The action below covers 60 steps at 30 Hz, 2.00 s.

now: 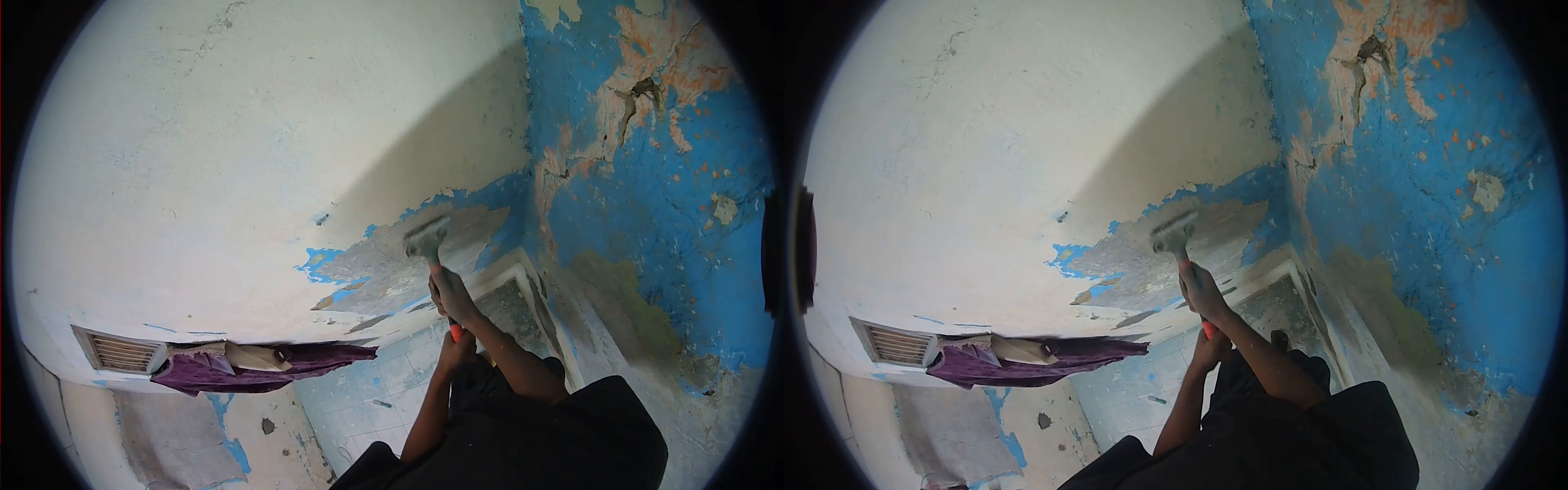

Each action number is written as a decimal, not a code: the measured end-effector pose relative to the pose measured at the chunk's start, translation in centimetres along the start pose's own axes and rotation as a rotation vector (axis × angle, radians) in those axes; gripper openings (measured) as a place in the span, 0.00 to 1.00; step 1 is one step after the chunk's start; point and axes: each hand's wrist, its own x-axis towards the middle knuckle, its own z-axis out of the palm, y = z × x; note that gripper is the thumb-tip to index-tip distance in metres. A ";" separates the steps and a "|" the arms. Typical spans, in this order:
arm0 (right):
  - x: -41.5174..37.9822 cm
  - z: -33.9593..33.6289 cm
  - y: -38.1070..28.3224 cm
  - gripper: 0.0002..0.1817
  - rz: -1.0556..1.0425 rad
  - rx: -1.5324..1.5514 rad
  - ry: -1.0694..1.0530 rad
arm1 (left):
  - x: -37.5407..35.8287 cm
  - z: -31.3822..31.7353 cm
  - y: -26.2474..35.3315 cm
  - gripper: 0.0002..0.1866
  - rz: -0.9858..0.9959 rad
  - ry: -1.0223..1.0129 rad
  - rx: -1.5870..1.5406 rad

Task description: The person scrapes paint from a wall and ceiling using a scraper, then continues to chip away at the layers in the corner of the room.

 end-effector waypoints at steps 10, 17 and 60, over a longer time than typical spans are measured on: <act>0.6 0.9 -4.9 0.28 -0.104 0.022 -0.030 | -0.2 1.7 5.3 0.16 0.072 0.030 0.151; 1.0 0.1 -1.8 0.27 -0.063 0.074 -0.012 | 0.1 -0.3 3.6 0.14 -0.017 0.029 0.178; 0.6 1.2 -2.1 0.26 -0.094 -0.253 0.056 | 0.0 1.0 1.0 0.12 0.090 -0.059 -0.137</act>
